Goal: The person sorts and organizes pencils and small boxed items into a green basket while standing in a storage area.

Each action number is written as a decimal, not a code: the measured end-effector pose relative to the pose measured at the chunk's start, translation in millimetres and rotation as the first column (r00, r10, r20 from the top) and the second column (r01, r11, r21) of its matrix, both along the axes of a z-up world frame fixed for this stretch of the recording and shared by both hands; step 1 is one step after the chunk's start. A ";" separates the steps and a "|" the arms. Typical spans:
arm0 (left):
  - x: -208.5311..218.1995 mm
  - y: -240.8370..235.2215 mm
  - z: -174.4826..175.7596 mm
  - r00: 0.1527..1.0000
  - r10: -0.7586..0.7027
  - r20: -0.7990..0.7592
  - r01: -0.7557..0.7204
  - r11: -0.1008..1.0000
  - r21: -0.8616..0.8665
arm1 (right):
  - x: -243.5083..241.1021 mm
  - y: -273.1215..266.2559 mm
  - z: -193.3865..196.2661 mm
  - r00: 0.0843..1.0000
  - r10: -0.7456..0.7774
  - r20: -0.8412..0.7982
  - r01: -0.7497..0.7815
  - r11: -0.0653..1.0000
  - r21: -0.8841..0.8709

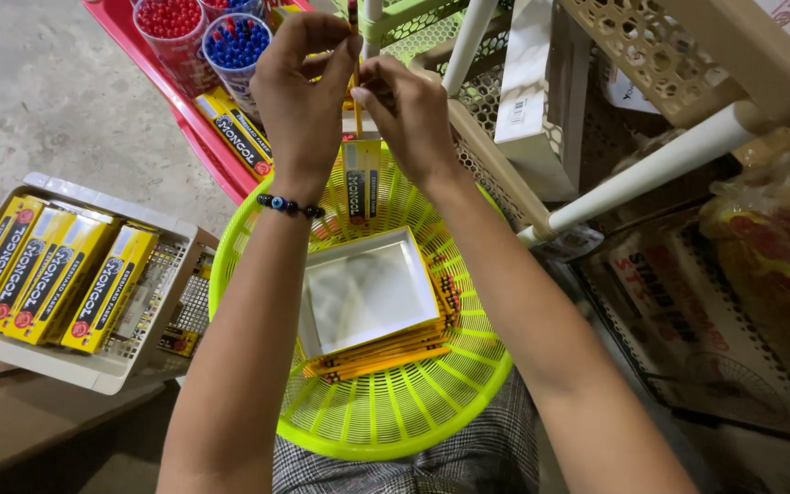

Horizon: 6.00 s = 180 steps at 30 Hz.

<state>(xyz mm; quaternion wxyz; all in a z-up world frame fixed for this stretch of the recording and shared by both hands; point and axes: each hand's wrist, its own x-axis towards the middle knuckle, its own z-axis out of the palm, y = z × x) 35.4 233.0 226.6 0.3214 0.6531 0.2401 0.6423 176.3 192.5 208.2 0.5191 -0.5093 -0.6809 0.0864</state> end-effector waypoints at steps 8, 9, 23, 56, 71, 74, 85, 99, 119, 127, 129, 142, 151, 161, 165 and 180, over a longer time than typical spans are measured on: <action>5.0 12.6 -31.6 0.988 0.081 -0.128 -0.092 0.993 -0.080 | 5.7 13.5 -36.6 0.997 -0.033 0.072 0.040 0.994 -0.106; 5.8 13.4 -37.1 0.983 0.089 -0.160 -0.106 0.990 -0.098 | 6.2 14.0 -41.5 0.995 -0.039 0.091 0.049 0.992 -0.114; -2.8 5.1 -83.5 0.898 0.209 -0.387 -0.263 0.960 -0.092 | 10.0 17.7 -64.6 0.990 -0.072 0.121 0.092 0.982 -0.166; -77.8 -195.9 -231.8 -0.350 -0.519 -0.780 0.065 0.817 -0.573 | -19.2 -172.2 -125.7 0.310 0.910 0.276 0.235 0.208 -0.950; -79.9 -197.3 -218.1 -0.272 -0.505 -0.819 0.095 0.833 -0.545 | -24.2 -172.1 -103.7 0.401 0.887 0.227 0.185 0.164 -0.969; -87.4 -184.1 -161.8 -0.039 -0.482 -0.875 0.042 0.875 -0.483 | -2.1 -159.1 -72.2 0.530 0.804 0.271 0.105 0.255 -0.961; -67.5 -118.0 11.4 0.976 -0.162 -0.145 0.096 0.919 -0.381 | 21.8 -85.6 4.2 0.880 0.260 0.397 -0.119 0.931 -0.345; -7.9 -40.6 21.2 0.999 0.037 0.026 -0.037 0.999 0.003 | 6.5 -12.3 3.5 0.983 0.111 0.143 -0.104 0.993 -0.058; 9.4 3.6 -21.3 0.976 0.113 -0.187 -0.112 0.994 0.018 | 22.1 8.8 -30.1 0.993 0.038 0.111 -0.022 0.990 -0.137; 3.3 3.9 -54.4 0.906 0.261 -0.334 -0.242 0.965 0.099 | 16.3 7.9 -31.2 0.994 -0.037 0.107 0.060 0.974 -0.220; 2.6 3.2 -63.6 0.884 0.263 -0.387 -0.257 0.964 0.068 | 21.7 14.2 -49.4 0.997 0.000 0.080 0.004 0.999 -0.048; -0.2 2.5 -95.8 0.809 0.276 -0.519 -0.300 0.953 0.038 | 12.9 3.5 -45.7 0.996 -0.001 0.085 0.017 0.980 -0.198; -33.8 -89.9 -55.7 0.644 0.054 -0.763 -0.200 0.975 -0.100 | 12.0 -68.5 -17.0 0.976 0.162 0.149 -0.078 0.887 -0.454; -85.1 -189.8 -182.7 -0.312 -0.511 -0.801 0.082 0.825 -0.559 | -21.4 -172.8 -123.4 0.381 0.890 0.249 0.111 0.223 -0.968; -88.9 -202.0 -208.8 -0.418 -0.554 -0.720 0.056 0.776 -0.629 | -29.7 -181.9 -147.6 0.211 0.925 0.317 0.206 0.275 -0.939; -87.3 -206.5 -257.5 -0.452 -0.479 -0.752 0.102 0.810 -0.577 | -24.0 -173.8 -159.3 0.313 0.918 0.243 0.269 0.160 -0.950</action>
